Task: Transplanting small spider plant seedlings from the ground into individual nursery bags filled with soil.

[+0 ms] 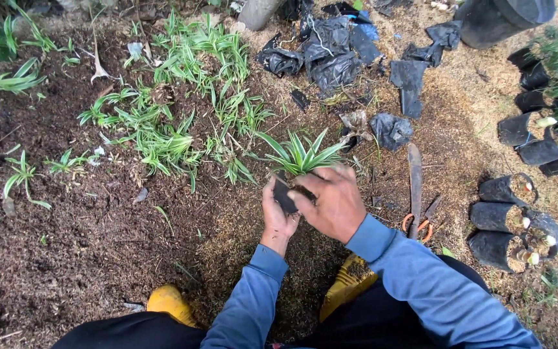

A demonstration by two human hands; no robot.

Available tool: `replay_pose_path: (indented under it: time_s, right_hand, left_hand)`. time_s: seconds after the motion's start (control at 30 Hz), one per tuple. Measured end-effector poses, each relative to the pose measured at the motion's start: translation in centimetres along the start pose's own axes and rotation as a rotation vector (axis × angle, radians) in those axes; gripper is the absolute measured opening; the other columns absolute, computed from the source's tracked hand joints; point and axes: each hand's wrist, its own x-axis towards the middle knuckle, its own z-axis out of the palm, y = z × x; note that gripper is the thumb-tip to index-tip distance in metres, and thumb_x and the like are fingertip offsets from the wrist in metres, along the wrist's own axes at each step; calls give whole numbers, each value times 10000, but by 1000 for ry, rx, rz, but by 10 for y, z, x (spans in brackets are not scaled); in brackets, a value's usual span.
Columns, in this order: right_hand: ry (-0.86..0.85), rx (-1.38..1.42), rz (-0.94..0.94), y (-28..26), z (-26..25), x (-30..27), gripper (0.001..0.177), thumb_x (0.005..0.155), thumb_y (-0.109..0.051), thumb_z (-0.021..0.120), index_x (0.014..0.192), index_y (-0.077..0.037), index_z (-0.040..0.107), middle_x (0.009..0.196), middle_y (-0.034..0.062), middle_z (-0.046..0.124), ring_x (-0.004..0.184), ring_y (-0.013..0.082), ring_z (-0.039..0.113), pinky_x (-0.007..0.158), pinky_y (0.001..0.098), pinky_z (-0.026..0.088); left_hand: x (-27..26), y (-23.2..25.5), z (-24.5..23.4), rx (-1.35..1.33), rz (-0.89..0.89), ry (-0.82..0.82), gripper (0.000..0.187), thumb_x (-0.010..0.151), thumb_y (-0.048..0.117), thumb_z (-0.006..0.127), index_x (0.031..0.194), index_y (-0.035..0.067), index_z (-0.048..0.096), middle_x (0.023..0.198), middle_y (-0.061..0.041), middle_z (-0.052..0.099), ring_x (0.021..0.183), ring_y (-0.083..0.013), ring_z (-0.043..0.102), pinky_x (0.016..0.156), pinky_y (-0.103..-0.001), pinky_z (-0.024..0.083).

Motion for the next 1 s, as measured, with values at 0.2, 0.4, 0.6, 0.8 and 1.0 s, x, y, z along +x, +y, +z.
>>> replay_pose_path:
  time_s: [0.2,0.4,0.6,0.8,1.0]
  right_hand:
    - [-5,-186,-59,7,23,0,249,949,-309,679,1107,-147,782,953,137,783,937,309,765,922,490,527]
    - [125,258,-264,-6,8,0,277,1028,-241,567,1039,-84,794,799,156,717,761,289,708,778,433,568]
    - [145,451,-324,-13,-4,-1,301,1036,-220,552,1069,-26,780,801,162,700,735,280,692,735,438,589]
    - [-264,382,-320,-27,-26,-5,321,979,-248,660,1143,18,731,581,127,621,497,254,584,570,402,549]
    - [-289,175,-87,-18,-33,-5,459,976,-246,649,1341,31,615,533,86,585,461,246,553,559,401,524]
  left_hand:
    - [-3,-7,-5,8,16,-21,304,847,369,794,823,106,645,738,-77,686,594,-124,674,507,-206,572]
    - [21,0,-19,48,-2,-137,422,874,489,737,858,73,672,774,-164,735,624,-201,707,522,-284,594]
    - [13,3,-25,-27,57,-112,374,867,386,763,827,26,668,697,-164,694,583,-220,685,541,-281,589]
    - [105,-14,-104,339,276,-226,476,791,288,821,1100,58,540,777,-142,643,681,-199,652,611,-307,566]
    - [-18,12,8,-3,46,2,452,799,393,799,972,40,577,746,-93,519,705,-266,575,643,-415,561]
